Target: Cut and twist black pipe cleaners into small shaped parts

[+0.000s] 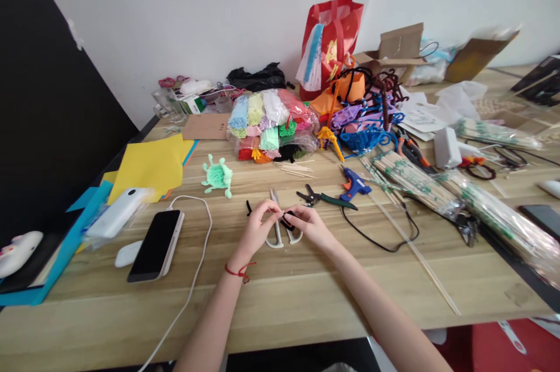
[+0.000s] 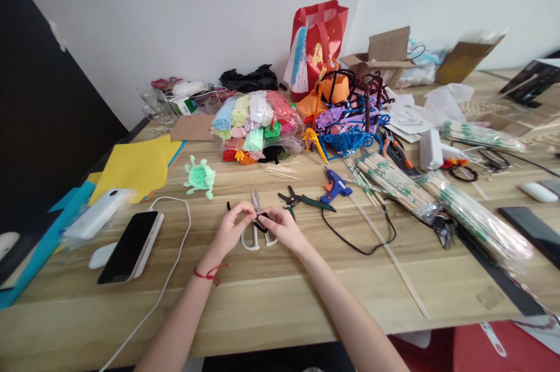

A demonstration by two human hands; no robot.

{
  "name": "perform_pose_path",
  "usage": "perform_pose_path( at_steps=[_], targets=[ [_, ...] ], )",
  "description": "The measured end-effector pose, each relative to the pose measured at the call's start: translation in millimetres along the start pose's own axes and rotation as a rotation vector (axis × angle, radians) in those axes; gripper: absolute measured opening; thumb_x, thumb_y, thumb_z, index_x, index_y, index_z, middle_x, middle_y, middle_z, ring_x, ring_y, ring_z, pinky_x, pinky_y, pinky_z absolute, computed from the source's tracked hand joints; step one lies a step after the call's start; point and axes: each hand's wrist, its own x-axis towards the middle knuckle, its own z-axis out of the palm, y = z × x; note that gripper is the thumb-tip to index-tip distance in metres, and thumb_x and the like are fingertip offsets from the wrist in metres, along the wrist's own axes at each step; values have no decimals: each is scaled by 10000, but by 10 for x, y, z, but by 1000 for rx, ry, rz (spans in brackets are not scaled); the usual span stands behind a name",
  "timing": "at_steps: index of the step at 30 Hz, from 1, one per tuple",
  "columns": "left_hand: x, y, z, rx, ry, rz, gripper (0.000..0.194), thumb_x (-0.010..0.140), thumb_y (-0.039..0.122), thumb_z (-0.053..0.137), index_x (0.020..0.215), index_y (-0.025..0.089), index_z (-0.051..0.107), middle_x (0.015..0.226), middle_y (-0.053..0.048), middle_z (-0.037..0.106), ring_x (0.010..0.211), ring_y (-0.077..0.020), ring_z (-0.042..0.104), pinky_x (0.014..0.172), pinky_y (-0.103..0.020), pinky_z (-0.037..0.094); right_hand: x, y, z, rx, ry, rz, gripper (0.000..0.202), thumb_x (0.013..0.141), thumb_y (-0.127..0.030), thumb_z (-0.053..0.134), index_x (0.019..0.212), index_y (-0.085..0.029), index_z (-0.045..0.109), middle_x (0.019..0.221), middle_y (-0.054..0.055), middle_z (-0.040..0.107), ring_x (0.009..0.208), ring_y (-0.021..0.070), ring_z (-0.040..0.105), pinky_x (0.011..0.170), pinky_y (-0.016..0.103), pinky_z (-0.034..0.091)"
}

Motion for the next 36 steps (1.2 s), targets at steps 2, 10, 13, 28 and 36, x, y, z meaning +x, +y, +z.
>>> perform_pose_path(
  at_steps=[2, 10, 13, 28, 36],
  targets=[
    [3, 17, -8, -34, -14, -31, 186, 847, 328, 517, 770, 162, 551, 808, -32, 554, 830, -161, 526, 781, -273, 417, 0, -20, -3, 13, -17, -10, 300, 703, -433, 686, 824, -159, 665, 743, 18, 636, 624, 119, 540, 571, 230, 414],
    [-4, 50, -78, -266, -237, -177, 235, 829, 376, 543, 764, 151, 518, 753, 2, 487, 728, -128, 476, 692, -230, 397, -23, -20, -69, -17, -139, 3, 241, 715, -377, 691, 791, -149, 678, 690, 4, 622, 591, 100, 520, 581, 223, 404],
    [-3, 72, -120, -305, -339, -184, 234, 831, 360, 551, 749, 144, 519, 747, 1, 494, 725, -124, 479, 689, -224, 385, -40, -30, -98, -37, -219, 23, 220, 718, -359, 693, 738, -140, 678, 645, 3, 619, 578, 102, 528, 581, 224, 410],
    [-27, -17, -125, -516, -509, -249, 320, 796, 438, 592, 728, 133, 524, 721, 3, 506, 713, -117, 471, 669, -220, 352, -57, 16, -26, -72, -169, -3, 308, 622, -419, 759, 665, -128, 666, 636, 45, 670, 548, 124, 588, 543, 245, 466],
    [-64, -183, -55, -763, -428, -418, 351, 730, 426, 680, 884, 114, 631, 792, -35, 571, 729, -114, 507, 673, -220, 376, -80, -155, -34, -319, -40, -389, 240, 695, -371, 731, 836, -191, 658, 800, 48, 667, 747, 164, 614, 701, 292, 493]
  ],
)
